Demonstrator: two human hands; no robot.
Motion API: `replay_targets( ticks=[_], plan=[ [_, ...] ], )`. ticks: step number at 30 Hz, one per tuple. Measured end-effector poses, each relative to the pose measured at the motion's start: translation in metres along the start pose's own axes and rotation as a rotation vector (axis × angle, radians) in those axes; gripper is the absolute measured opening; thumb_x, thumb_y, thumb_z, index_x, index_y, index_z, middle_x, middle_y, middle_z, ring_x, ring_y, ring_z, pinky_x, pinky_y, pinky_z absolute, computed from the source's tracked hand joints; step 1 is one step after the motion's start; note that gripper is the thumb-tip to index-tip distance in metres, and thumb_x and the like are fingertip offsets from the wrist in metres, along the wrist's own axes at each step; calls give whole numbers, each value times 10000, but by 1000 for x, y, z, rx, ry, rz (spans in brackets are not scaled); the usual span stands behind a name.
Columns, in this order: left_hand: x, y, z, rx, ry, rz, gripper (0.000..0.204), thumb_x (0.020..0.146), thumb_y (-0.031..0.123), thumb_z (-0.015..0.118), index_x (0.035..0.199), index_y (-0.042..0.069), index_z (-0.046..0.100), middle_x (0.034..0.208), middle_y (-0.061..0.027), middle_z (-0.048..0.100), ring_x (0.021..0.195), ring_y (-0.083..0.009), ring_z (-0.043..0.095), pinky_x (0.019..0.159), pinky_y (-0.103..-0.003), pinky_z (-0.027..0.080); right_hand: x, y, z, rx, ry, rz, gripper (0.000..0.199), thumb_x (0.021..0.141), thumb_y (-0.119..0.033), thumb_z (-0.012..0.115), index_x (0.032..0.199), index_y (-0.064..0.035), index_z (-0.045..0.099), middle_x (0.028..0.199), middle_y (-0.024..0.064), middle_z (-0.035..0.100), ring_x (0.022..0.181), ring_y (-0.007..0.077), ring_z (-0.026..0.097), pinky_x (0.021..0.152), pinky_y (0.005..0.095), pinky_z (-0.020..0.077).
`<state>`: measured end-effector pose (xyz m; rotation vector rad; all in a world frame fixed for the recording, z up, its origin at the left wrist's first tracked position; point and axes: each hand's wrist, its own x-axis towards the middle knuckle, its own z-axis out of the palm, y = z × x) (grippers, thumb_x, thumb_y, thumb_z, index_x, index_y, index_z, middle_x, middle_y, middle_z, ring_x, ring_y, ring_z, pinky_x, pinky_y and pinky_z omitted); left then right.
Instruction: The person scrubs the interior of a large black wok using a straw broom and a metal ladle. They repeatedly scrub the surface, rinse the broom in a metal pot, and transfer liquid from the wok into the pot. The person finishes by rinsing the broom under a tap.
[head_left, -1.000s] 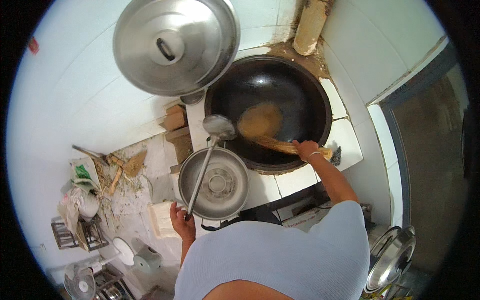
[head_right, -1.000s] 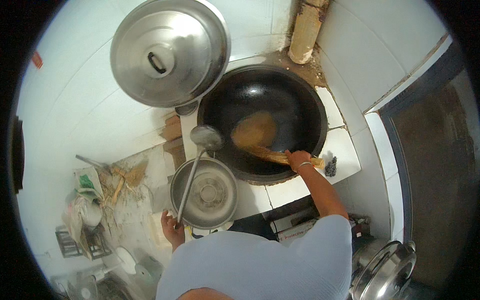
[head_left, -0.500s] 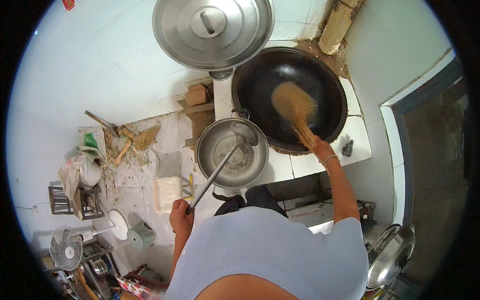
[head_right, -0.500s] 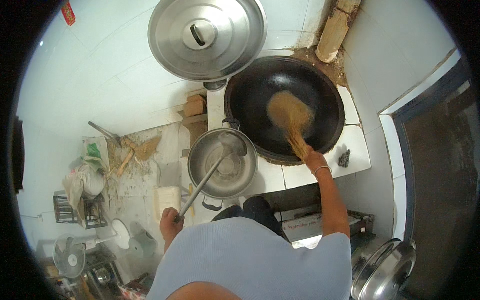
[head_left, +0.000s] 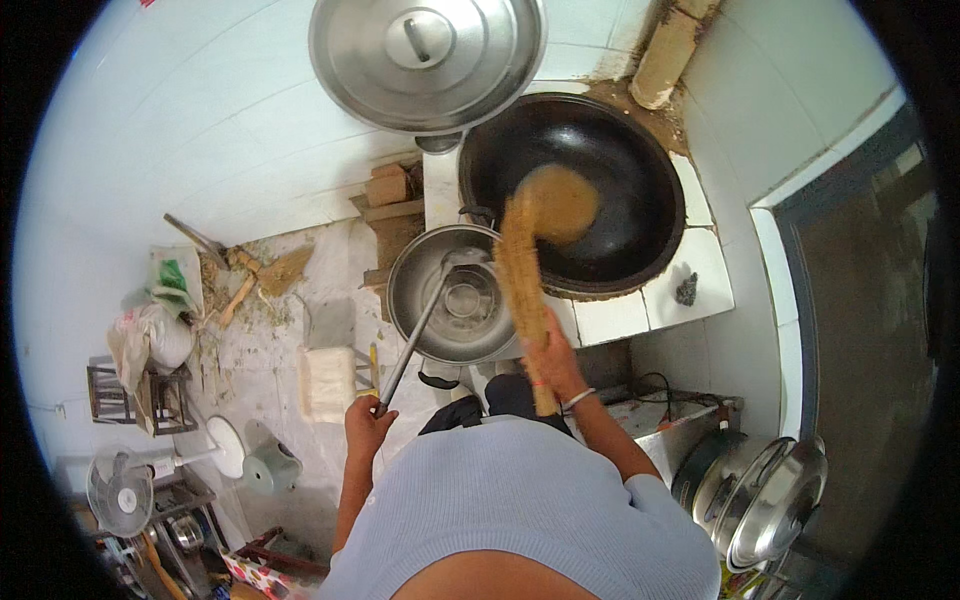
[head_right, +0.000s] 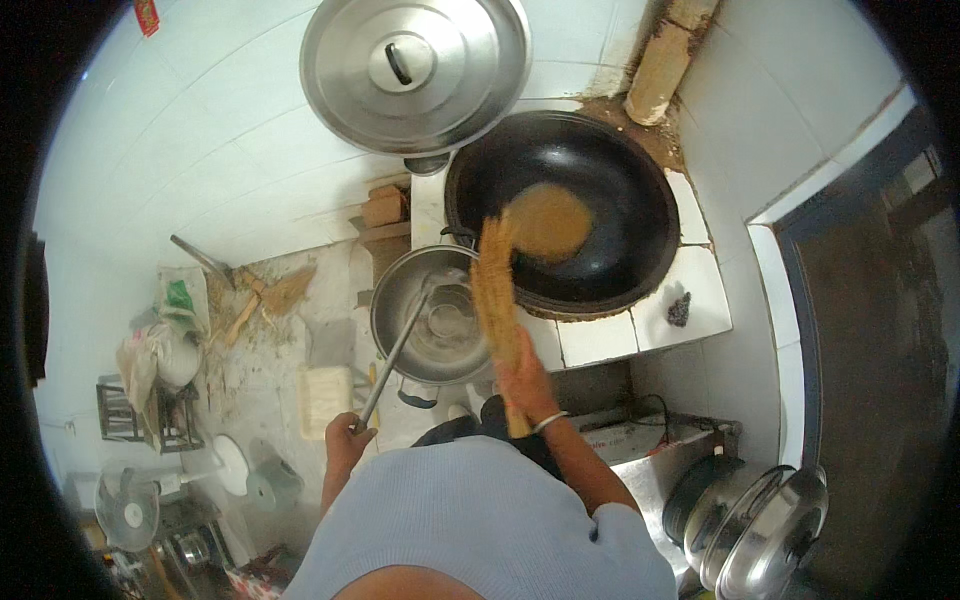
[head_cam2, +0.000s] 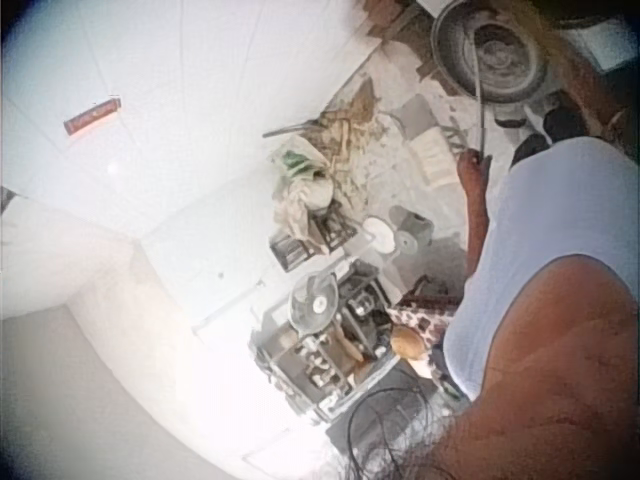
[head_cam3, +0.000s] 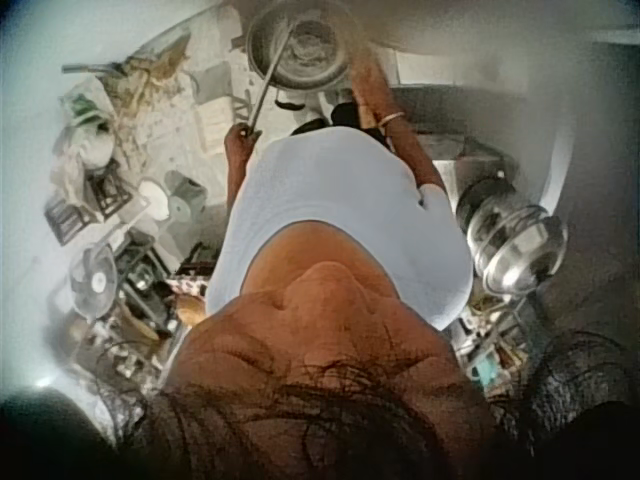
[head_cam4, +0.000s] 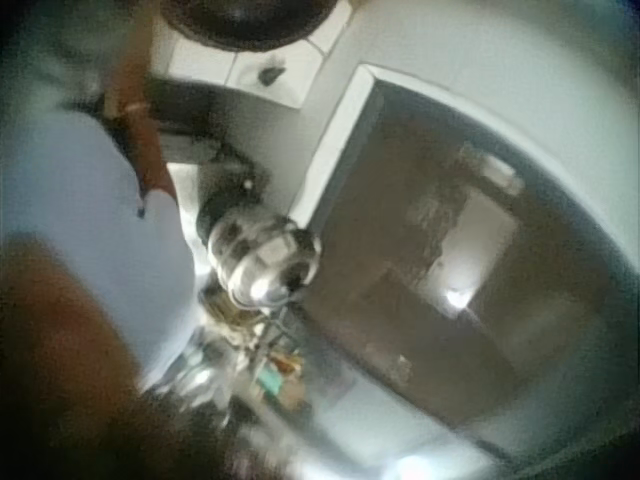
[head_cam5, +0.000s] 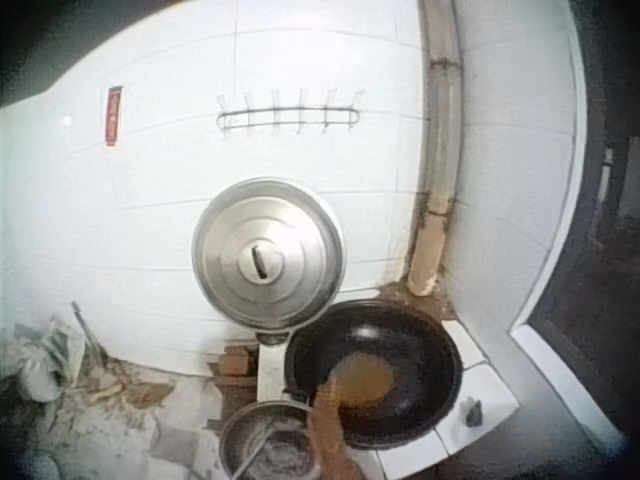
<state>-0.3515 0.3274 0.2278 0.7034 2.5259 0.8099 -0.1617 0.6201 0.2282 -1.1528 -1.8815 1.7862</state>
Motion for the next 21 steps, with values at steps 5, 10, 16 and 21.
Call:
replay_targets(
  ticks=[5, 10, 16, 21],
  plan=[
    [12, -25, 12, -118, -95, -48, 243, 618, 79, 732, 762, -12, 560, 609, -97, 531, 527, -213, 516, 520, -319, 427, 6, 24, 61, -261, 56, -362, 677, 761, -147, 606, 1324, -39, 245, 1230, 263, 412, 1082, 380, 472, 923, 421, 378],
    [18, -15, 6, -112, -136, 12, 284, 625, 83, 724, 856, -2, 584, 636, -87, 539, 559, -215, 525, 557, -324, 437, 4, -2, 90, -369, -166, -314, 603, 739, -169, 607, 1255, -19, 334, 1080, 232, 479, 1021, 394, 457, 868, 434, 380],
    [21, 27, -19, 245, 20, 136, 453, 633, 131, 711, 1053, 51, 559, 926, -152, 574, 828, -324, 567, 719, -401, 459, 7, -9, 97, -317, -338, -543, 421, 760, -200, 588, 1117, 6, 502, 964, 195, 551, 902, 323, 530, 798, 412, 423],
    [25, 51, -27, 225, 67, 207, 457, 649, 109, 690, 1074, 53, 530, 1067, -169, 528, 978, -348, 508, 827, -403, 422, 54, 17, -1, -369, 176, -477, 364, 726, -146, 598, 1044, 19, 533, 981, 201, 540, 961, 357, 499, 892, 453, 375]
  ],
)
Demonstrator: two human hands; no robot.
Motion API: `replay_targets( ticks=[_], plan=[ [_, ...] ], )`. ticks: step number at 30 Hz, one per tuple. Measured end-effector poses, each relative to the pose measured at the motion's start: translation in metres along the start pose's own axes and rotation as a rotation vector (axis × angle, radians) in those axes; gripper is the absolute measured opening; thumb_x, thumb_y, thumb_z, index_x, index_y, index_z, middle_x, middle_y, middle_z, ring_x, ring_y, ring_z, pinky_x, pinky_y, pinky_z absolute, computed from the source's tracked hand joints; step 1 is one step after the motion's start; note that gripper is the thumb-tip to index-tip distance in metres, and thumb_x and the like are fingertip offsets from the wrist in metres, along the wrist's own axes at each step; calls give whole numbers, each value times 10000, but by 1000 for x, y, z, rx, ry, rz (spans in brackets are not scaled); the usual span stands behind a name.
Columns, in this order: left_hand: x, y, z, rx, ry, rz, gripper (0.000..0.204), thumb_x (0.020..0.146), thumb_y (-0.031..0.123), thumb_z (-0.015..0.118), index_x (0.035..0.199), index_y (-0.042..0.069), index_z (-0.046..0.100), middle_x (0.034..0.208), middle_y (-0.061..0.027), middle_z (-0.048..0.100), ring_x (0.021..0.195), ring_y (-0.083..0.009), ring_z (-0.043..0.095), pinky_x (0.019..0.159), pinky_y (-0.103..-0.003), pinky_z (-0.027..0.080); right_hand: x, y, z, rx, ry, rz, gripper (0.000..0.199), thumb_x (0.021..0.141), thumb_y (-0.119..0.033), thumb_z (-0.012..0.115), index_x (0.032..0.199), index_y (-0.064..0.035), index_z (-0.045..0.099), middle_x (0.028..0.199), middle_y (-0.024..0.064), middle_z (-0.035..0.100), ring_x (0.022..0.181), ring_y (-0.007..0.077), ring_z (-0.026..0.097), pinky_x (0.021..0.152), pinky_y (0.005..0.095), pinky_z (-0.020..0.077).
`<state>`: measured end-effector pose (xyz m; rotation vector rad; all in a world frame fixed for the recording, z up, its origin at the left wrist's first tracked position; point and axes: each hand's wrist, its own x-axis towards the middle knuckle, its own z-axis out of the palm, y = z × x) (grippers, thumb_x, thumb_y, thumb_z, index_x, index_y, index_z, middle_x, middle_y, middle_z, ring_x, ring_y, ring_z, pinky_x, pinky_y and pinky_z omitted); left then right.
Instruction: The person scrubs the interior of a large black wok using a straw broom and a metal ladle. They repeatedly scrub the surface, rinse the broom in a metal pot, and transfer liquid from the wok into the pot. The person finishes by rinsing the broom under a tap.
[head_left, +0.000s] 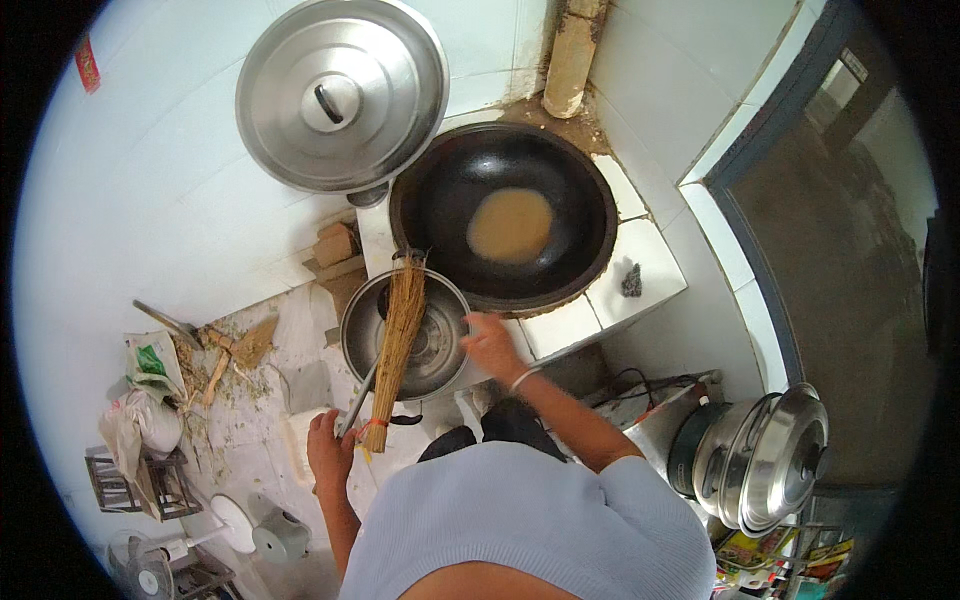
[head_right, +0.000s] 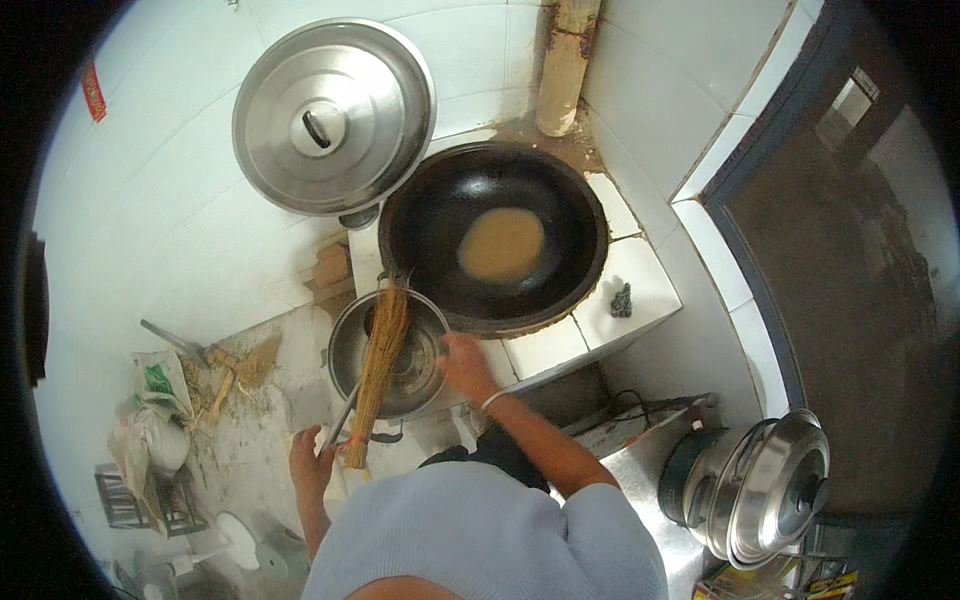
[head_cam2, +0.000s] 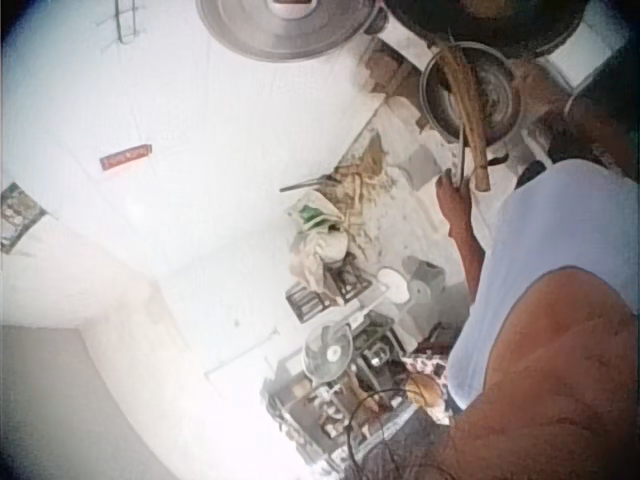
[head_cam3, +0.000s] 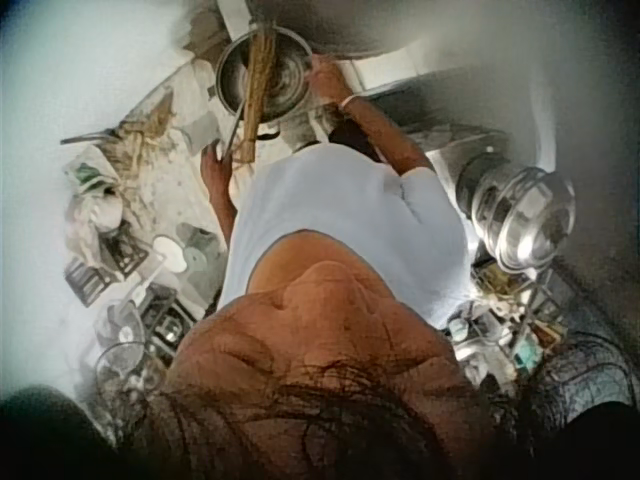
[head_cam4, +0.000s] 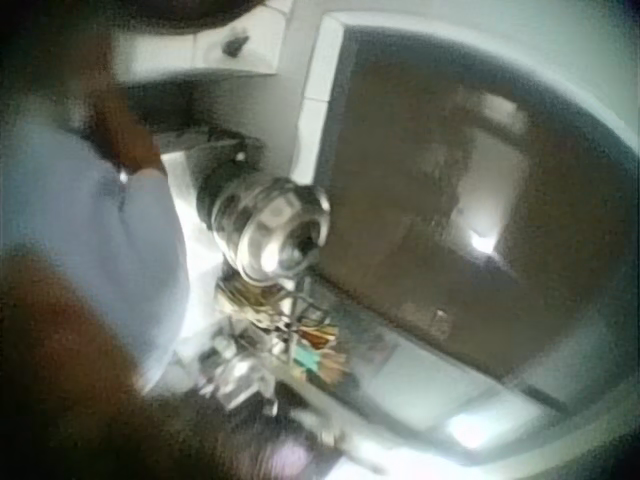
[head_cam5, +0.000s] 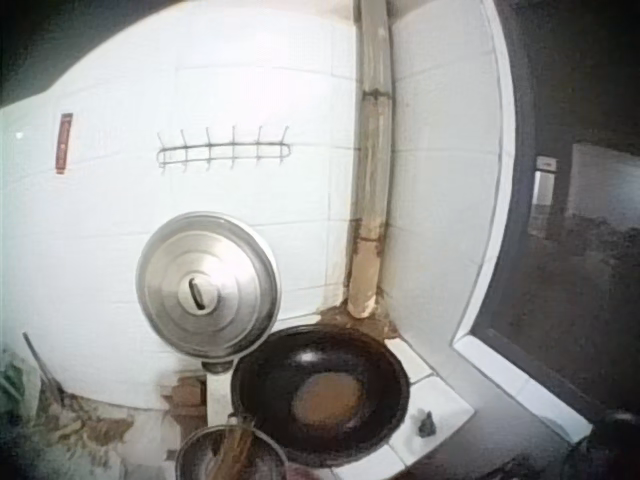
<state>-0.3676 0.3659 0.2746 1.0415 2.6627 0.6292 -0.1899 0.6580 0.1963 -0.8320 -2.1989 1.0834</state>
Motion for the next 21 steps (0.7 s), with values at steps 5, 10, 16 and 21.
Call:
replay_targets(
  ticks=[5, 10, 16, 21],
  plan=[
    [30, 14, 8, 56, 13, 141, 542, 645, 130, 717, 1136, 58, 499, 1163, -221, 466, 1055, -384, 463, 866, -427, 404, 32, 129, -149, -683, 358, 453, 496, 702, -185, 632, 1160, -97, 464, 1176, 197, 432, 1043, 375, 445, 843, 451, 414],
    [83, 59, 30, 51, -191, 33, 692, 637, 182, 742, 1253, 95, 440, 1304, -333, 299, 1196, -438, 348, 983, -430, 333, 3, 243, -220, -1238, -37, 622, 438, 729, -180, 629, 1151, -143, 516, 1230, 160, 418, 975, 321, 514, 819, 396, 446],
    [90, 73, 74, 192, -259, 38, 641, 665, 205, 708, 1254, 166, 458, 1330, -287, 283, 1155, -442, 393, 939, -434, 380, 19, 230, -233, -659, 425, 450, 492, 694, 10, 604, 1168, -47, 485, 1084, 177, 526, 959, 358, 514, 852, 426, 405],
    [95, 84, 90, 197, -345, 27, 574, 691, 132, 651, 1227, 140, 446, 1184, -262, 420, 1001, -416, 500, 805, -442, 450, 124, 174, -199, -429, 333, 146, 600, 632, 21, 686, 1178, 11, 438, 1105, 197, 525, 1024, 364, 494, 894, 410, 392]
  ],
)
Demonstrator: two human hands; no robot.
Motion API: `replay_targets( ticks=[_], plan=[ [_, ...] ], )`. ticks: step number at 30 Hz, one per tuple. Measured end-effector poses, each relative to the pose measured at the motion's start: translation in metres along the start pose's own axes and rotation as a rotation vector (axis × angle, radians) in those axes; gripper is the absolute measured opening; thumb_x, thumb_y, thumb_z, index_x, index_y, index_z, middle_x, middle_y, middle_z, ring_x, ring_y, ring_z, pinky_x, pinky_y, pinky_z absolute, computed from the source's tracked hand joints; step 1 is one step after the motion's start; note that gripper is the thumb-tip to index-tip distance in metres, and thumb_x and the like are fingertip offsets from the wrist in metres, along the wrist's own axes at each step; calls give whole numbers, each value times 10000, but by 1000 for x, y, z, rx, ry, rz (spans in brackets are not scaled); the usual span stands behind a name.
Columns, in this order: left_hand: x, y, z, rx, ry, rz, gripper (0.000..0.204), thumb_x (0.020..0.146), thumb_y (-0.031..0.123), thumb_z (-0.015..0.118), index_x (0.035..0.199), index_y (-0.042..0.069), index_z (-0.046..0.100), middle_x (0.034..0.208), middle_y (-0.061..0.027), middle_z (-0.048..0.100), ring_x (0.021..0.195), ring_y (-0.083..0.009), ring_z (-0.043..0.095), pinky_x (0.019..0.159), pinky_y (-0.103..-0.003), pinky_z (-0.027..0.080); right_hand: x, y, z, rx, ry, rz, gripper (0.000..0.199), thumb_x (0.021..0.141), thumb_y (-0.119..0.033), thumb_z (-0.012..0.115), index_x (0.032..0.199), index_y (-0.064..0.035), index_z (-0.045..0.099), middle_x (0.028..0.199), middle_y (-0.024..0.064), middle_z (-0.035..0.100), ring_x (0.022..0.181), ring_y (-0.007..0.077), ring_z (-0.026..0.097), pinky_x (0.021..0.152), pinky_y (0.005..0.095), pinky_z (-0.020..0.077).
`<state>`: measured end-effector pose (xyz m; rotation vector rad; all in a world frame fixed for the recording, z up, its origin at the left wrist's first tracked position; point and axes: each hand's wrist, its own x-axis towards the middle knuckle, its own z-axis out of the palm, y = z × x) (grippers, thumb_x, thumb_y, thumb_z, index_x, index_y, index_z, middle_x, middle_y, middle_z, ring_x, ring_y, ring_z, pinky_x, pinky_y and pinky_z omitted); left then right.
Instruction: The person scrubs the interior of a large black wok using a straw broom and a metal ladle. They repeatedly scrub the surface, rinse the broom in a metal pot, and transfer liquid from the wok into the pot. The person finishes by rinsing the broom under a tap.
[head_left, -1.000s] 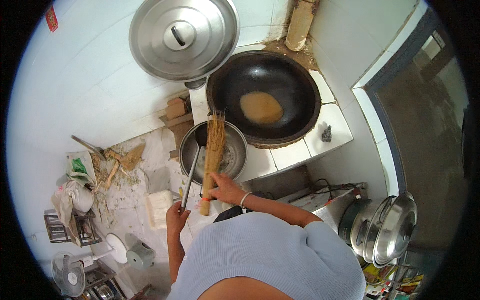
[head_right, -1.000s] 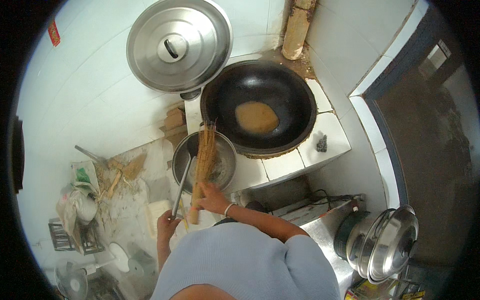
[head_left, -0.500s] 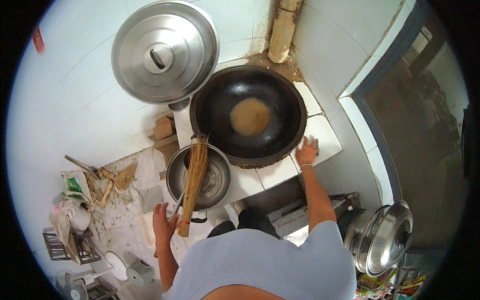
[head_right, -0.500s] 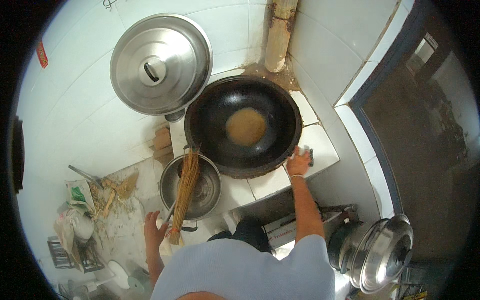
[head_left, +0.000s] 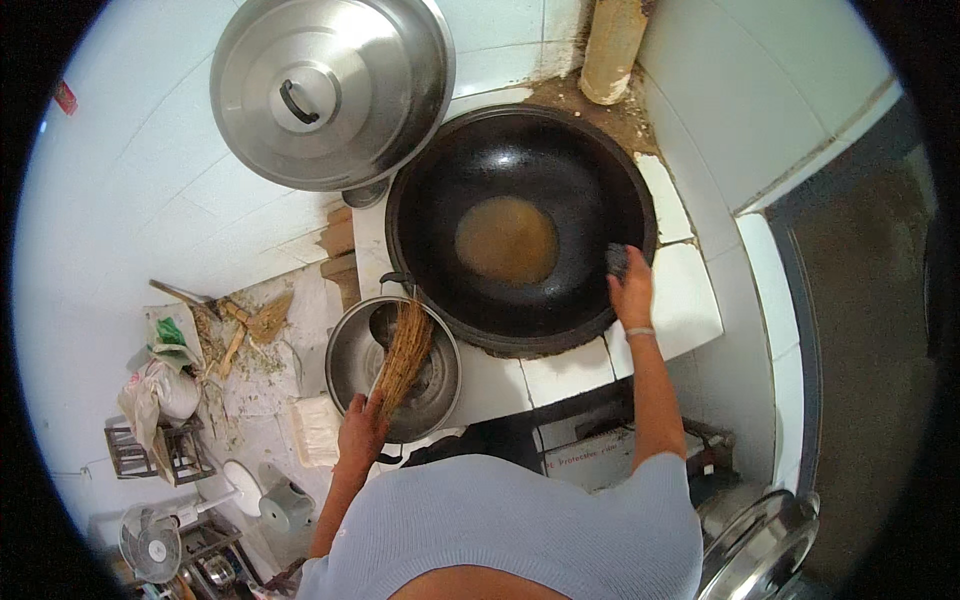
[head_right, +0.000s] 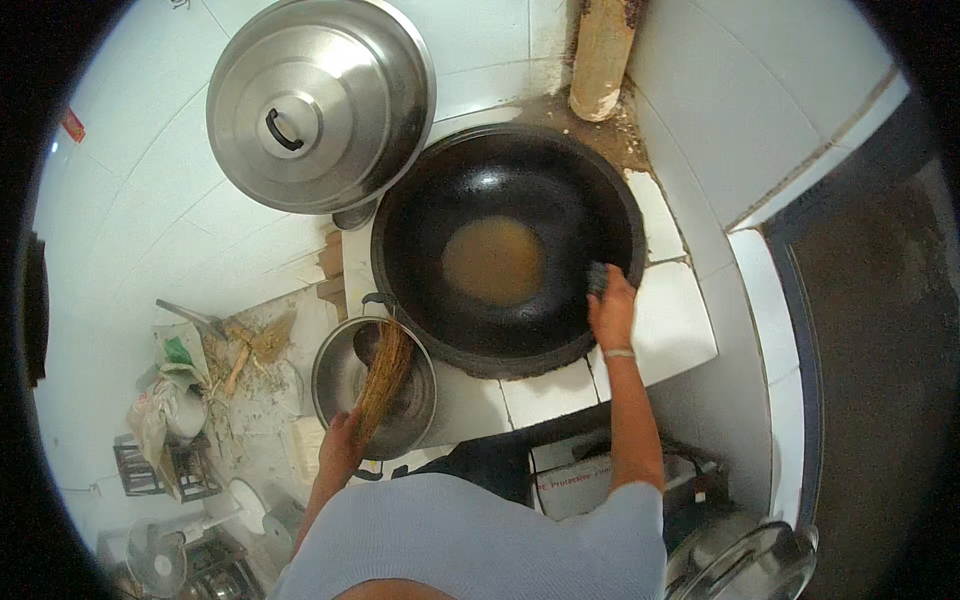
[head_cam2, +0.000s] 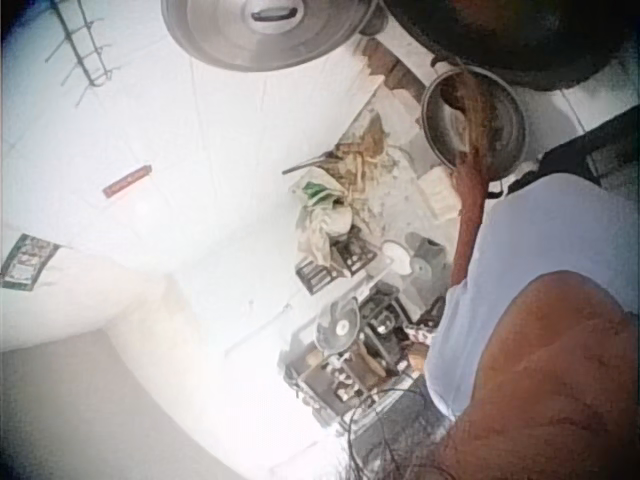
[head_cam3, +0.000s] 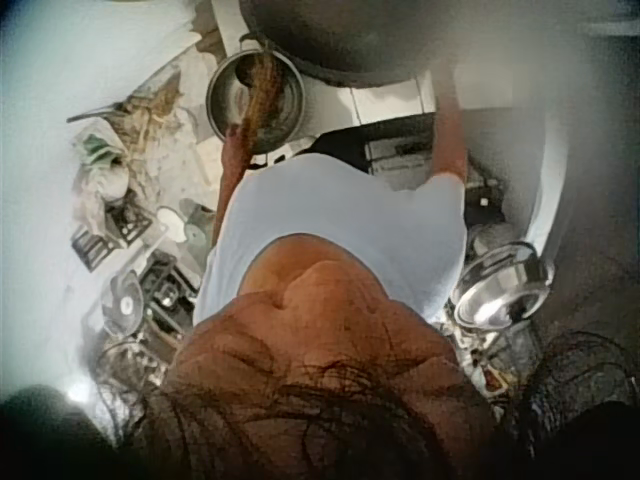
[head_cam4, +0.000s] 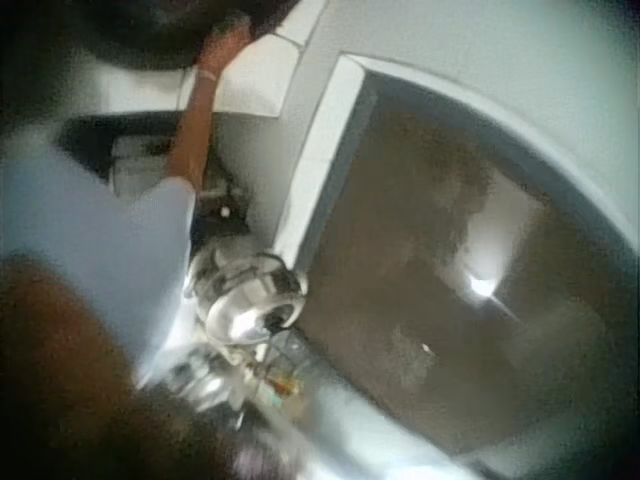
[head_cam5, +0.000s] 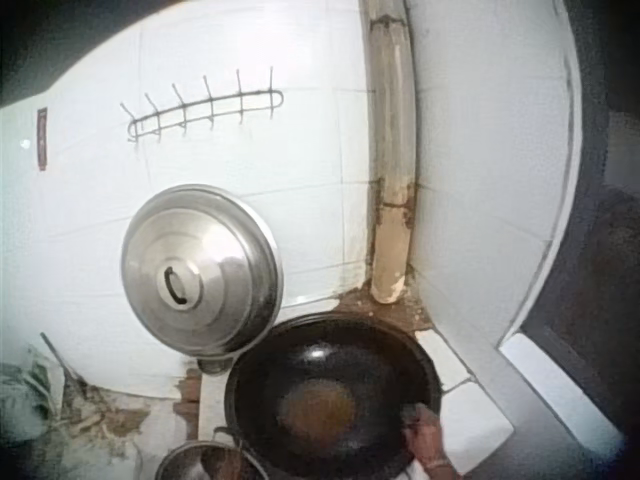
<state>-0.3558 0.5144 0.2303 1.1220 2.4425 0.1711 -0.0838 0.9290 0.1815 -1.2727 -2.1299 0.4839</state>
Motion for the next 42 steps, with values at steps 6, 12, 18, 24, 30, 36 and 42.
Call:
replay_targets(
  ticks=[6, 12, 18, 24, 30, 36, 42],
  plan=[
    [3, -2, 1, 46, 51, 3, 608, 682, 106, 657, 1248, 114, 435, 1177, -268, 427, 1024, -426, 471, 861, -442, 419, 87, 37, 168, -422, -357, 49, 383, 651, -39, 678, 1005, 15, 541, 977, 183, 571, 936, 338, 551, 810, 428, 436],
    [18, 7, 1, 8, -17, -105, 577, 708, 158, 665, 1240, 115, 447, 1174, -225, 450, 1029, -399, 476, 840, -439, 427, 16, 59, 304, -499, -914, -24, 337, 785, -178, 556, 1027, 56, 575, 1020, 258, 556, 995, 345, 522, 866, 409, 433],
    [21, 10, 5, 34, -50, -157, 597, 703, 170, 667, 1254, 163, 438, 1201, -203, 440, 1024, -385, 483, 812, -444, 440, -8, -42, 287, -237, -1116, -575, 317, 720, -83, 550, 1018, 17, 590, 971, 239, 556, 956, 370, 503, 803, 427, 441],
    [25, 9, 4, 41, -48, -177, 603, 692, 167, 672, 1250, 180, 445, 1199, -188, 448, 1009, -380, 489, 787, -468, 441, 82, -81, 407, -117, -527, -434, 221, 765, -61, 484, 934, 29, 594, 1054, 206, 552, 938, 355, 529, 828, 393, 449],
    [26, -9, 19, 102, -36, -150, 599, 690, 186, 676, 1246, 191, 454, 1193, -181, 451, 990, -377, 490, 751, -464, 450, 117, -82, 454, 417, -420, -16, 184, 759, -75, 457, 845, 5, 598, 876, 216, 567, 811, 358, 548, 686, 438, 449],
    [25, -3, 20, 87, -7, -172, 608, 685, 231, 680, 1251, 205, 458, 1192, -164, 450, 971, -356, 496, 738, -461, 451, -12, -44, 238, 526, -1113, -216, 203, 618, 31, 554, 794, -49, 618, 838, 200, 573, 857, 372, 547, 744, 417, 463],
    [23, -4, 22, 68, -35, -202, 608, 694, 231, 670, 1261, 215, 452, 1198, -154, 441, 982, -352, 490, 732, -456, 450, 27, -53, 317, 108, -969, -774, 178, 667, 29, 495, 799, -30, 599, 871, 191, 585, 843, 366, 559, 792, 408, 461]
  ],
)
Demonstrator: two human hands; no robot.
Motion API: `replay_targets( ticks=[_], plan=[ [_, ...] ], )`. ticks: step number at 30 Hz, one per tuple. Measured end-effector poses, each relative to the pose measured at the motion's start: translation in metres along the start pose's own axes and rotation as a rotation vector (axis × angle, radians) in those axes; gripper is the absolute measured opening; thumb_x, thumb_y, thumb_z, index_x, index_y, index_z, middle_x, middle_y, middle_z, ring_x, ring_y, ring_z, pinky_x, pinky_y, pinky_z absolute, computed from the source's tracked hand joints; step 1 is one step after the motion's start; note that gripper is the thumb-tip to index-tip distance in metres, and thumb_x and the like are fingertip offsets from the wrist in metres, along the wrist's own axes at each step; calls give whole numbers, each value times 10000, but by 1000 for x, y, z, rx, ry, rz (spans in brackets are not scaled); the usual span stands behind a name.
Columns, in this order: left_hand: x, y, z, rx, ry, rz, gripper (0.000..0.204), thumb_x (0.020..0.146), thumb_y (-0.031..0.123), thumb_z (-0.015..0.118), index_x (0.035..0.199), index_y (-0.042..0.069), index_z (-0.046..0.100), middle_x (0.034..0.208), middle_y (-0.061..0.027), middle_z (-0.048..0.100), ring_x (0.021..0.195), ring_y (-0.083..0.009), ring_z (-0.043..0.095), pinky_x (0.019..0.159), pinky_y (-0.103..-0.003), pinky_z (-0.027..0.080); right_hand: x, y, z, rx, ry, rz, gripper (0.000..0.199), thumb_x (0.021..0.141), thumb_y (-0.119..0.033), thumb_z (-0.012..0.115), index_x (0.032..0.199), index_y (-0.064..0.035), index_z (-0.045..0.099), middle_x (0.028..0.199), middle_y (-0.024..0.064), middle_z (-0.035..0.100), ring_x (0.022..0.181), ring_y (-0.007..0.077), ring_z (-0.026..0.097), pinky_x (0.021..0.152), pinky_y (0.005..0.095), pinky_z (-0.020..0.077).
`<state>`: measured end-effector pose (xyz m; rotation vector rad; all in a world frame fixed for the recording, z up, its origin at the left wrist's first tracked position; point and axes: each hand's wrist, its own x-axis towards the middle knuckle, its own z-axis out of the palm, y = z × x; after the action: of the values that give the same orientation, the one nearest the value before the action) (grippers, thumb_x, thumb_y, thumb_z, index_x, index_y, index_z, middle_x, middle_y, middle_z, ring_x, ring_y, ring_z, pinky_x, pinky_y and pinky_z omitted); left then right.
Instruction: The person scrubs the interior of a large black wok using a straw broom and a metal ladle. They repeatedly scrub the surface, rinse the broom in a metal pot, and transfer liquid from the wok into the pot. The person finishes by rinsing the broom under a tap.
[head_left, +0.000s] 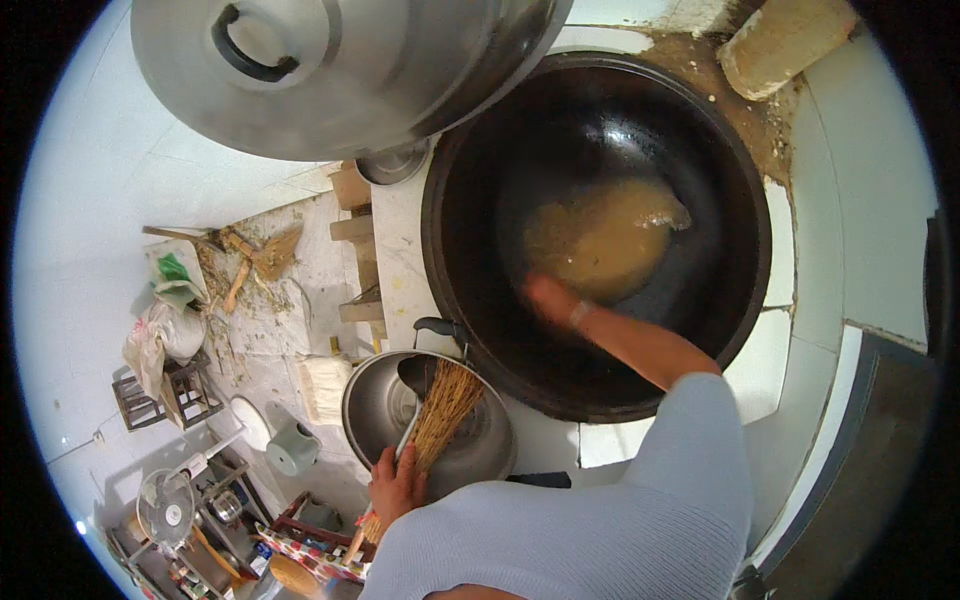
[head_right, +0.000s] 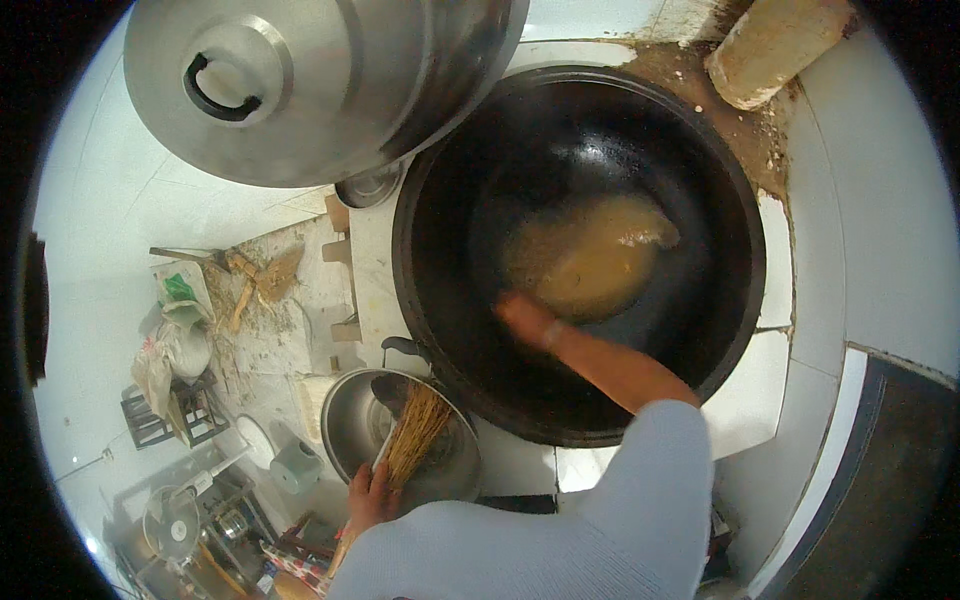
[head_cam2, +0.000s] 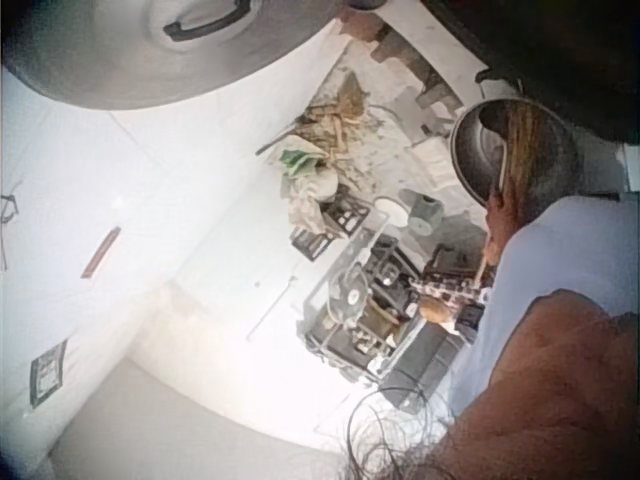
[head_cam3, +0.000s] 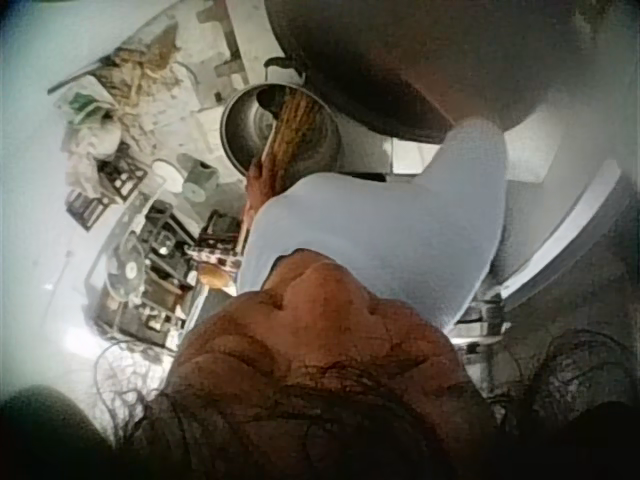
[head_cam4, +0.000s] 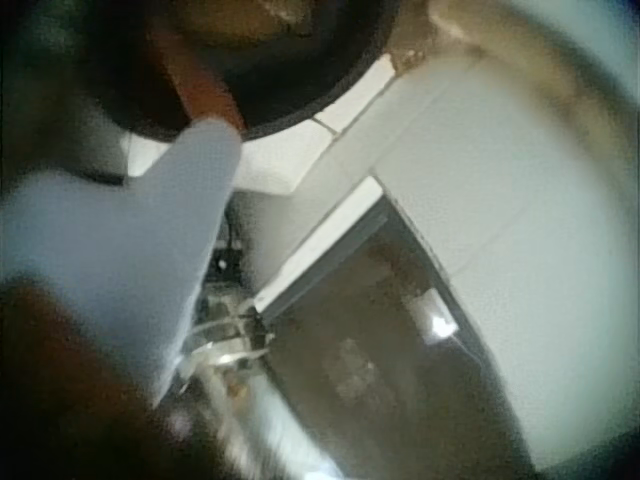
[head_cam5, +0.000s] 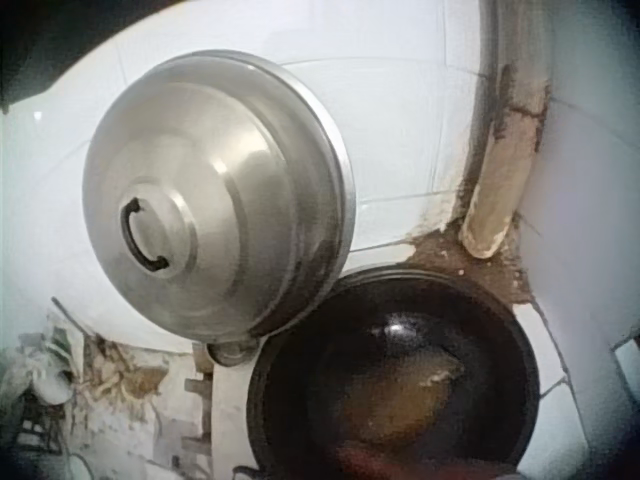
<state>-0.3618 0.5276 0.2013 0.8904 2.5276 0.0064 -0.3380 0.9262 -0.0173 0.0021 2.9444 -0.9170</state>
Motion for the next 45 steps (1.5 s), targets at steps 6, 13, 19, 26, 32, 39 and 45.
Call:
replay_targets(
  ticks=[6, 13, 19, 26, 32, 39, 45],
  plan=[
    [5, -4, -7, 25, 26, 44, 620, 686, 215, 676, 1262, 220, 447, 1194, -150, 444, 993, -349, 483, 759, -457, 437, 144, 95, -31, 63, 589, 524, 129, 737, -39, 480, 757, -31, 607, 835, 193, 602, 751, 351, 578, 673, 421, 478],
    [3, 7, -6, -21, -12, -40, 635, 674, 210, 687, 1260, 225, 442, 1197, -143, 448, 1003, -344, 480, 759, -461, 436, -116, -17, 3, 158, -56, 156, 173, 682, -57, 585, 850, -68, 628, 905, 177, 593, 887, 363, 550, 779, 413, 459],
    [0, 4, -2, 8, 10, -40, 647, 662, 219, 696, 1256, 232, 442, 1206, -134, 445, 1008, -337, 479, 756, -472, 432, -113, -15, -28, -93, -441, 630, 80, 680, -67, 560, 689, -41, 636, 780, 188, 609, 821, 363, 592, 734, 424, 490],
    [7, -6, -4, 37, 4, 27, 642, 674, 216, 680, 1267, 235, 434, 1208, -157, 444, 997, -346, 487, 750, -469, 438, 162, -8, -49, 374, 954, 637, 185, 657, -50, 563, 841, -33, 567, 795, 187, 585, 757, 379, 552, 669, 448, 450],
    [0, -8, 6, -16, -8, 20, 672, 670, 194, 675, 1288, 231, 414, 1193, -173, 453, 991, -362, 484, 748, -467, 440, -113, -8, 31, 195, 194, 365, 279, 675, -42, 597, 948, -71, 648, 973, 177, 610, 966, 323, 570, 833, 383, 455],
    [0, 7, -10, 4, 29, 5, 618, 685, 166, 666, 1260, 223, 447, 1201, -161, 448, 978, -351, 492, 738, -448, 448, -119, -46, 1, -50, -30, 742, 60, 636, -97, 610, 642, -37, 613, 726, 195, 605, 703, 360, 598, 657, 453, 485],
    [0, 6, -7, 18, 27, -26, 621, 692, 175, 668, 1265, 224, 435, 1211, -155, 445, 1010, -346, 478, 745, -454, 443, -63, -107, -12, 446, 242, 491, 138, 676, -139, 615, 757, -28, 623, 744, 197, 595, 721, 377, 572, 676, 427, 465]
  ],
)
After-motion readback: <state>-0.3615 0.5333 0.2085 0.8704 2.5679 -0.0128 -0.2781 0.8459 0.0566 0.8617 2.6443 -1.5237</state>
